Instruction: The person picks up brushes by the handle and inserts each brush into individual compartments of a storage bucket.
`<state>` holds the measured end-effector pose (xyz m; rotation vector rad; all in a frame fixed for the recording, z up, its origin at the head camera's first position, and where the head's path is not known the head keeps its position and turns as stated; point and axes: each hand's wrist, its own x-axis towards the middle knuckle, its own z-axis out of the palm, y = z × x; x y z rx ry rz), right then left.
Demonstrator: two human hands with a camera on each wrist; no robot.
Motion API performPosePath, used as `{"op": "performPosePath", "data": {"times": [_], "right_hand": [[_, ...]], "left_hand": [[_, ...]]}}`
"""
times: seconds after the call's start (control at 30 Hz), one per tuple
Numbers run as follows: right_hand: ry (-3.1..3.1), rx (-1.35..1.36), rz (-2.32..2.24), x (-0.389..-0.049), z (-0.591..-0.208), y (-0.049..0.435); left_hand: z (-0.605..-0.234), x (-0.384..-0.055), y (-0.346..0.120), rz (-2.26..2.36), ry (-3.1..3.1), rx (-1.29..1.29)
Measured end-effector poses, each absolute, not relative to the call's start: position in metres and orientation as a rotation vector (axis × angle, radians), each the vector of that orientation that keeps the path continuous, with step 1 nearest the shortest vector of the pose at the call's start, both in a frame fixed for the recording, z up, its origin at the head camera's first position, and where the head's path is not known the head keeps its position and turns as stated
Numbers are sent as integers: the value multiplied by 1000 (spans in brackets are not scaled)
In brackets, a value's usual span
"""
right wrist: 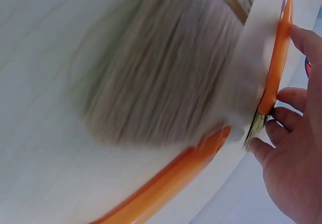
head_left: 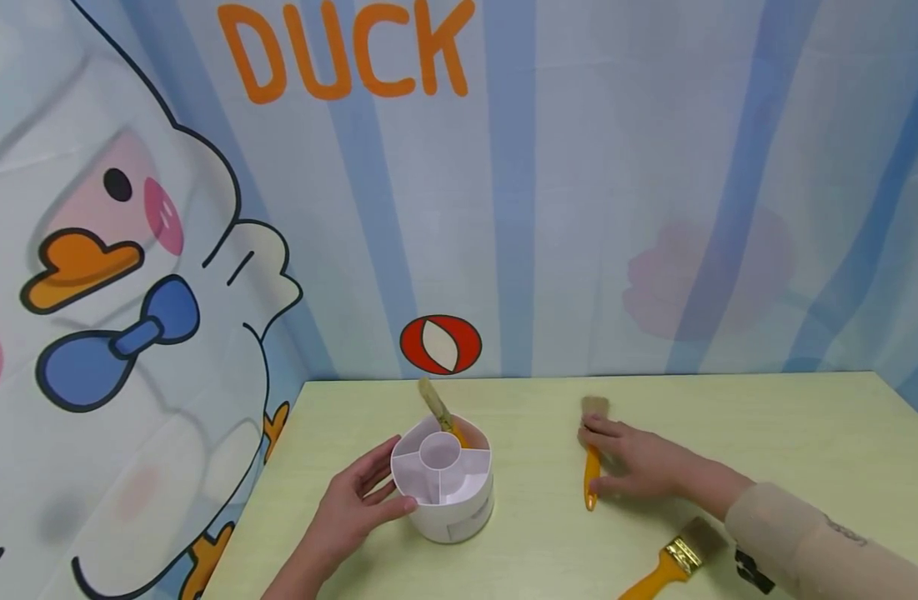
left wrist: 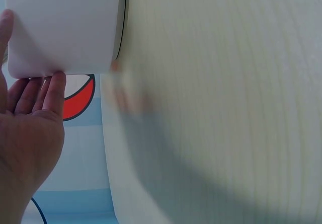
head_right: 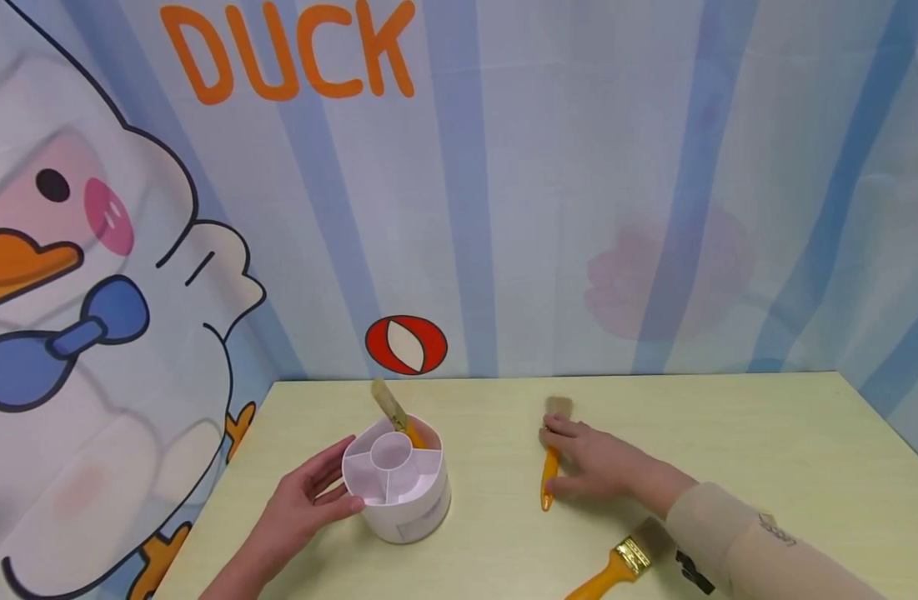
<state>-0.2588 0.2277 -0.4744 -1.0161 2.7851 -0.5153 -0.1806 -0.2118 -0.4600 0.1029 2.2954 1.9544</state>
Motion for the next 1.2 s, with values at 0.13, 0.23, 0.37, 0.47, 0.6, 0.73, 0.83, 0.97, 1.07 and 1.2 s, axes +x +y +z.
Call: {"op": "performPosePath", "data": {"times": [0.13,0.23,0.37,0.47,0.6,0.73,0.83,0.97,1.07,1.2], "right_hand": [[2818,-984,-528,-254,-473,224],[2875,-918,-520,-251,-473,220],[2918,-827,-495,-247,-473,215],[2917,-810,-479,-245,-473,212],[2909,-848,-447,-244,-472,211],[2888,-927,-417,-244,-470,212],[2840,-982,-409,-245,-467,213],[2765,-1019,-399,-246,-462,215],[2740,-1050,-380,-247,-460,216],[2730,-1096,-355,-248,-461,214]], "left_hand": [[-461,-181,-213,1962,2281,116],[-461,-180,-212,1969,2286,105],[-462,-179,-212,1975,2297,88],[-462,-180,-212,1975,2299,79],[-464,-182,-211,1972,2307,66],[-464,-182,-210,1971,2313,70],[-463,-181,-210,1972,2317,78],[-462,-180,-209,1976,2320,95],[-462,-179,-209,1976,2319,100],[-464,-180,-209,1969,2320,83]]}}
